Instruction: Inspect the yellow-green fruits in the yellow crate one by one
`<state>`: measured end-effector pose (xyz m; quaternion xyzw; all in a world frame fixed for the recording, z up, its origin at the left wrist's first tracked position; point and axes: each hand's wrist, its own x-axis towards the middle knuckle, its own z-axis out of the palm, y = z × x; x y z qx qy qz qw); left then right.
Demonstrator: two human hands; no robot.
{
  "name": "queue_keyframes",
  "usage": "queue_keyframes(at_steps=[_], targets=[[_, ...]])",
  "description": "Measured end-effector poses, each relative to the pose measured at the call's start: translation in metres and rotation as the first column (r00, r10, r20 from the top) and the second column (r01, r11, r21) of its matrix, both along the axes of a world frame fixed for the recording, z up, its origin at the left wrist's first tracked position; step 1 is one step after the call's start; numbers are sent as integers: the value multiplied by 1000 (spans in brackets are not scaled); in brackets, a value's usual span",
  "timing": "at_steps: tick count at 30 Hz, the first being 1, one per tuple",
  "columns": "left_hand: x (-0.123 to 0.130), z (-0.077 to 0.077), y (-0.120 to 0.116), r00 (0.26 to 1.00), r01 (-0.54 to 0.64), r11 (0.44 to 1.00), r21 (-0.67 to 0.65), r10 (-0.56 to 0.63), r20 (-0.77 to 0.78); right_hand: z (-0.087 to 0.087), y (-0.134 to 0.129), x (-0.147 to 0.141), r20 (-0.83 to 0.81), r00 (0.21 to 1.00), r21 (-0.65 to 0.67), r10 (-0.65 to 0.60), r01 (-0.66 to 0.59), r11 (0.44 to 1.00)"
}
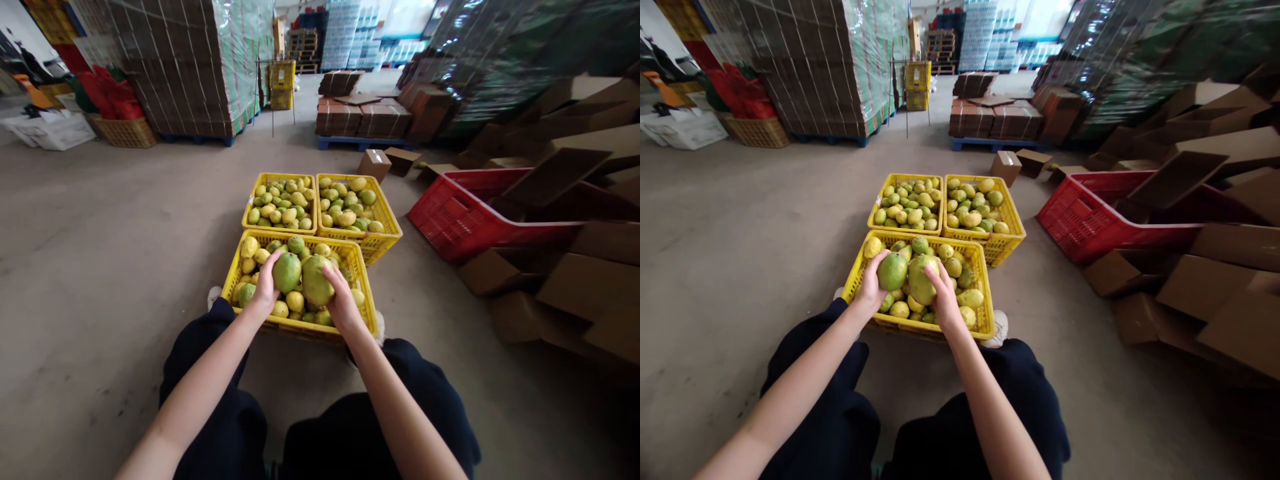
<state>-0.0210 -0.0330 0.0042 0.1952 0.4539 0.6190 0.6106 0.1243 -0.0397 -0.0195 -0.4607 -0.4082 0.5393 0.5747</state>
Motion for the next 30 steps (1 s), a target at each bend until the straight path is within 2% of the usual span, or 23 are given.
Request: queue_keyframes(at_steps=[3, 5, 8, 10, 13, 17, 20, 25, 30], targets=[[3, 6, -3, 999, -35, 998, 47, 35, 11, 9, -2, -7, -222, 974, -178, -37, -3, 984], [4, 9, -6, 999, 33, 991, 131, -36, 23, 15, -5, -12, -297, 952, -200, -76, 16, 980], [5, 12, -11, 985, 150, 955, 256, -166, 41, 23, -9, -16, -412, 889, -265, -199, 91, 960], [5, 13, -13, 974, 191, 934, 303, -218, 59, 27, -12, -17, -439, 868, -254, -234, 130, 958], [2, 14, -15, 953, 255, 904, 344, -296, 70, 31, -16, -13, -410, 897, -138, -166, 119, 983], [-3, 18, -19, 912, 369, 839, 401, -411, 20, 36, -19, -6, -336, 941, -2, 33, -36, 999], [-5, 20, -21, 887, 417, 805, 422, -462, 5, 40, -21, -2, -271, 956, 78, 114, -97, 992], [-6, 22, -21, 840, 454, 763, 459, -539, 65, 41, -21, 2, -240, 950, 112, 201, -179, 977], [-6, 22, -20, 792, 484, 755, 443, -593, 144, 45, -23, 4, -229, 947, 127, 224, -199, 972]])
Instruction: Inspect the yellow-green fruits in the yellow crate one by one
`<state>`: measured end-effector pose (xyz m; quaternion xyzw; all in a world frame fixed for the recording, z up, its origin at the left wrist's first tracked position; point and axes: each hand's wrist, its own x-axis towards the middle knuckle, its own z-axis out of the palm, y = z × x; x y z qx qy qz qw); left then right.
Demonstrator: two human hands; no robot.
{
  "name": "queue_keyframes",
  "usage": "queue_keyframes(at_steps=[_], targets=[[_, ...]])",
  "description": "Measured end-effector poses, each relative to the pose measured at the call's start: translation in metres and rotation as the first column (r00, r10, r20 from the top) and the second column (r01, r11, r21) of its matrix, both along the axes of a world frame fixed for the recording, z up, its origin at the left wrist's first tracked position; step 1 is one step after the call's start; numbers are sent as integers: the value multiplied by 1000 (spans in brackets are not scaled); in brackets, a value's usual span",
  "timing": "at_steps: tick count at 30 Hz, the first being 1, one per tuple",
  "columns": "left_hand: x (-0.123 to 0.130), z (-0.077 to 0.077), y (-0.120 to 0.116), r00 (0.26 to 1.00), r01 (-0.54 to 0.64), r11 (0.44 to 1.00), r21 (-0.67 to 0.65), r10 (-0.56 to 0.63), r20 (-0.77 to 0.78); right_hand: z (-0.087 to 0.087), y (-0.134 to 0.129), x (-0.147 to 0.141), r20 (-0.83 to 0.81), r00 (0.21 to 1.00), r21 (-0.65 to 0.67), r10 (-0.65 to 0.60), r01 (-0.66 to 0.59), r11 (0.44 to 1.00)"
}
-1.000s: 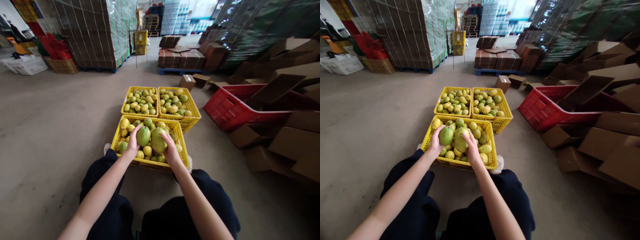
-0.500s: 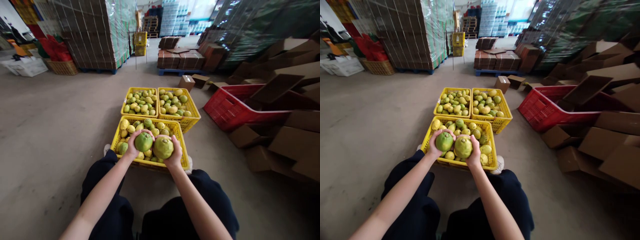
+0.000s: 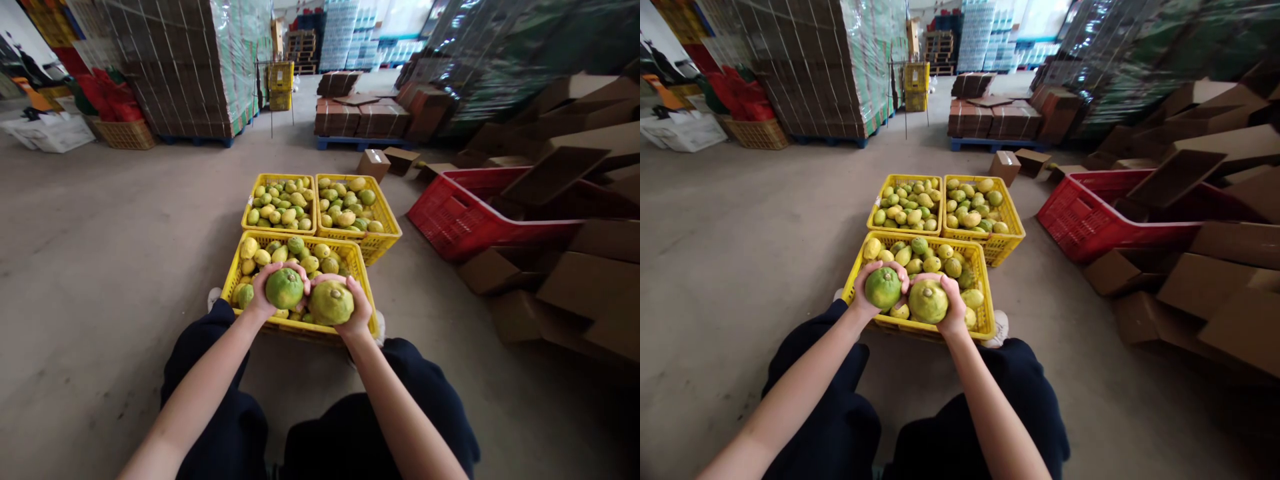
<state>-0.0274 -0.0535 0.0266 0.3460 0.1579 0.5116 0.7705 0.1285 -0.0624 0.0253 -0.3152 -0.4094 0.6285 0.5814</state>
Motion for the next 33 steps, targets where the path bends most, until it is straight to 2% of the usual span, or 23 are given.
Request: queue_keyframes(at_steps=[4, 8, 13, 19, 21, 25, 28, 30, 33], targets=[[0, 1, 0, 998, 47, 997, -53, -46, 30, 5, -2, 2, -15, 993, 27, 117, -116, 993], [1, 3, 0, 994, 71, 980, -186, -54, 93, 6, -3, 3, -29, 967, 24, 252, -252, 968], [5, 0, 0, 982, 39, 924, -381, 35, 186, 6, -3, 3, -60, 960, -55, 274, -278, 959], [8, -8, 1, 966, 27, 884, -467, 97, 239, 5, 0, 1, -144, 957, -158, 252, -273, 949], [11, -8, 0, 954, -3, 854, -520, 159, 254, -1, 3, -1, -185, 966, -218, 182, -221, 951], [15, -8, -1, 917, -66, 711, -700, 320, 239, -16, 9, -6, -272, 959, -382, -76, -35, 923], [15, -10, 1, 904, -87, 634, -769, 374, 206, -24, 12, -10, -335, 932, -469, -137, -39, 882], [14, -12, 2, 904, -104, 629, -771, 382, 190, -25, 13, -12, -377, 920, -479, -109, -93, 873], [12, -15, 3, 913, -124, 654, -746, 370, 173, -23, 13, -14, -418, 905, -486, -75, -153, 860]])
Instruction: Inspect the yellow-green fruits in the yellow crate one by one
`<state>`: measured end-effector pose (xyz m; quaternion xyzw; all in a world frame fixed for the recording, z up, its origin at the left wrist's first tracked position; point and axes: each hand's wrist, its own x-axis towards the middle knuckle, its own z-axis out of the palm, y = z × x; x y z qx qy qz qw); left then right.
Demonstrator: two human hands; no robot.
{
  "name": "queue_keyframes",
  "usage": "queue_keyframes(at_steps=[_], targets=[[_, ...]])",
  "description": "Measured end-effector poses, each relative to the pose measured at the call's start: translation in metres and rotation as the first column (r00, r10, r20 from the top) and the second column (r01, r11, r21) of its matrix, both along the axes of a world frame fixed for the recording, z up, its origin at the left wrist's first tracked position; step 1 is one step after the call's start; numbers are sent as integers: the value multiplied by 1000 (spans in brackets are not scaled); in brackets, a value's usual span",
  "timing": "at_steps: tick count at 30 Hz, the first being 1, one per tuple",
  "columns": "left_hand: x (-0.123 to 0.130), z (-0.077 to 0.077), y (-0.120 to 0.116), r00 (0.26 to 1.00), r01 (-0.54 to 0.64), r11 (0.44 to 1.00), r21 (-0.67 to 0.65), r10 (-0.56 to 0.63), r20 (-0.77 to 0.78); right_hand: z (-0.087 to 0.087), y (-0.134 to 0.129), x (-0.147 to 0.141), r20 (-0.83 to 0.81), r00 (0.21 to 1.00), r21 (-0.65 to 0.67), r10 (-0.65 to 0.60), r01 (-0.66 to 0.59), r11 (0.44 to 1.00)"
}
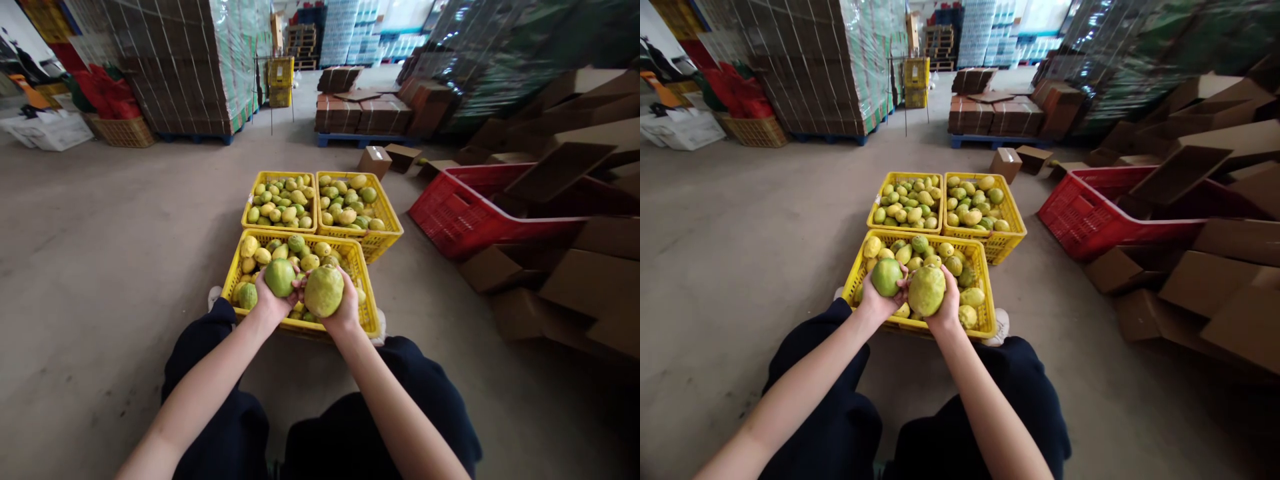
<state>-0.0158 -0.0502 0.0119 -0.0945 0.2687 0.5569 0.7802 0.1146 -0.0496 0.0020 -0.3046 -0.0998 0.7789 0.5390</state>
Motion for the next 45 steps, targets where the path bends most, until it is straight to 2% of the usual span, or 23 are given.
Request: queue_keyframes(at_steps=[4, 8, 12, 15, 21, 29, 32, 38, 45], targets=[[0, -2, 0, 999, 11, 998, 58, -9, -43, 5, 0, -1, -35, 999, -47, 0, -2, 999], [3, 3, 3, 996, -39, 994, 102, 48, -80, 12, 1, 1, -27, 999, -56, -17, 16, 998], [2, 10, 7, 992, -124, 991, 50, 125, -22, 17, 4, 8, -14, 999, -32, -44, 44, 999], [0, 8, 8, 988, -149, 989, -5, 149, 31, 15, 6, 14, -12, 998, 29, -56, 57, 998], [-2, 2, 8, 988, -142, 990, -10, 141, -59, 7, 9, 15, -28, 998, 86, -49, 51, 995], [-3, 5, 11, 976, -140, 989, -40, 131, -176, 10, 10, 10, -33, 996, -127, -87, 82, 988], [-3, 0, 12, 971, -149, 988, -44, 138, -195, 6, 10, 11, -36, 996, -129, -87, 81, 988], [-4, -4, 15, 973, -140, 989, -38, 131, -187, -6, 11, 16, -70, 998, -79, -1, -5, 997], [-4, 0, 16, 991, -76, 994, -82, 66, -117, -3, 15, 17, -137, 991, -195, 2, -29, 980]])
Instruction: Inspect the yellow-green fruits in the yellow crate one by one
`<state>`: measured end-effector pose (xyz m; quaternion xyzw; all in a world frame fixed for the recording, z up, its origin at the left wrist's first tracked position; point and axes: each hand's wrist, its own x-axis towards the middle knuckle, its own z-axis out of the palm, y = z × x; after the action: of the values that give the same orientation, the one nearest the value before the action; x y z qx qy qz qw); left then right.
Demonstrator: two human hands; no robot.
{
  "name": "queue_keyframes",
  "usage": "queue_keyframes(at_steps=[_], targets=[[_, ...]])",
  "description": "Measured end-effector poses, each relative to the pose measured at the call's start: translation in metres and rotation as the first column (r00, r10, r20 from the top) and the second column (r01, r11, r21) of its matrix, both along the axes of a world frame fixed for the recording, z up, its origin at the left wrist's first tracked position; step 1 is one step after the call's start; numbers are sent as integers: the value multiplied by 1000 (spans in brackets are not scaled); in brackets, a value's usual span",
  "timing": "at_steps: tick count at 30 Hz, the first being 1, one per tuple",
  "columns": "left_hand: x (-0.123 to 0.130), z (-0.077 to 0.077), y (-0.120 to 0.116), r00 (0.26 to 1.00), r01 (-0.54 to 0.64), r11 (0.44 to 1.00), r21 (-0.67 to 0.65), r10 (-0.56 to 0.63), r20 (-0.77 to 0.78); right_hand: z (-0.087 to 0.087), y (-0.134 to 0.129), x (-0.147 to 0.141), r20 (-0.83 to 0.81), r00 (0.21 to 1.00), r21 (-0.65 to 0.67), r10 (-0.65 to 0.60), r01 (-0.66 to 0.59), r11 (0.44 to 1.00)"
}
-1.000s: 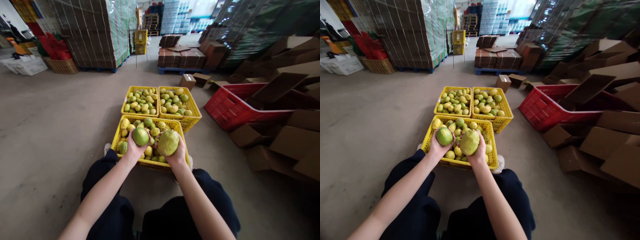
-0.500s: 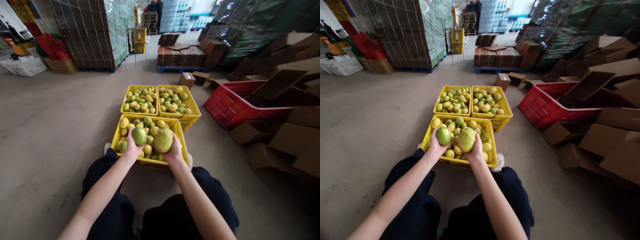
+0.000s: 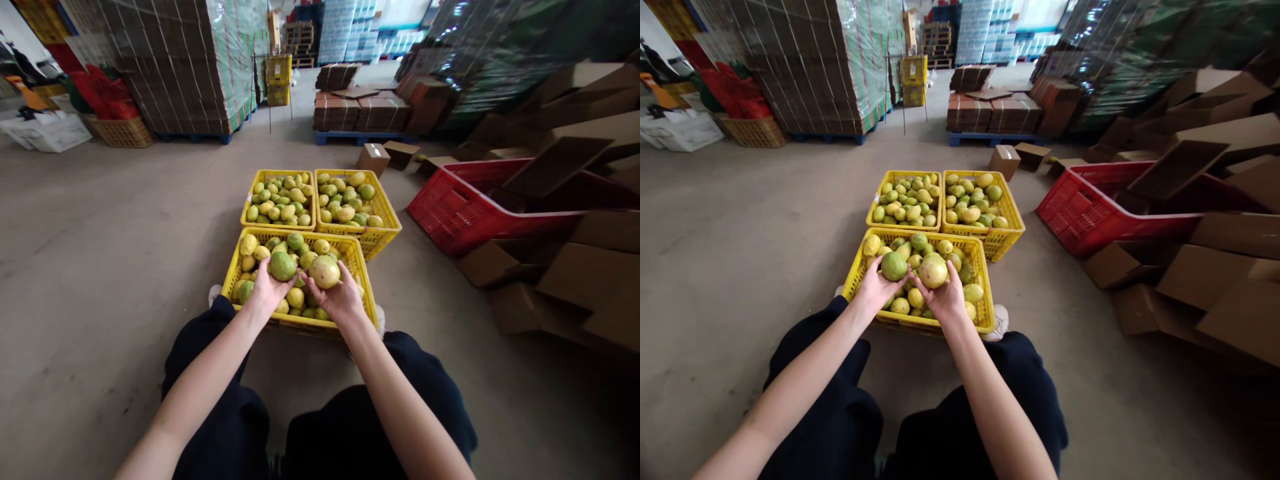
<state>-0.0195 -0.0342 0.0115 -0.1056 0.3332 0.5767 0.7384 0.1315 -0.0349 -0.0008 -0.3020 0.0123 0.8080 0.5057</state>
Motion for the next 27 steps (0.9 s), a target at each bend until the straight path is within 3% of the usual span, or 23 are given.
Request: queue_keyframes(at_steps=[6, 14, 21, 27], targets=[[1, 2, -3, 999, 25, 1000, 19, -24, -25, 3, -2, -3, 44, 999, 15, 31, -32, 999], [-5, 23, -12, 993, 43, 946, 321, -76, 91, 17, -5, 0, -8, 999, 179, -52, 52, 983], [-6, 25, -15, 992, -60, 971, 232, 31, 126, 8, -7, -1, -110, 993, 180, -38, 57, 982], [-8, 21, -19, 997, 56, 941, 334, -71, 31, -1, -9, -5, -75, 995, 303, 71, -45, 952]])
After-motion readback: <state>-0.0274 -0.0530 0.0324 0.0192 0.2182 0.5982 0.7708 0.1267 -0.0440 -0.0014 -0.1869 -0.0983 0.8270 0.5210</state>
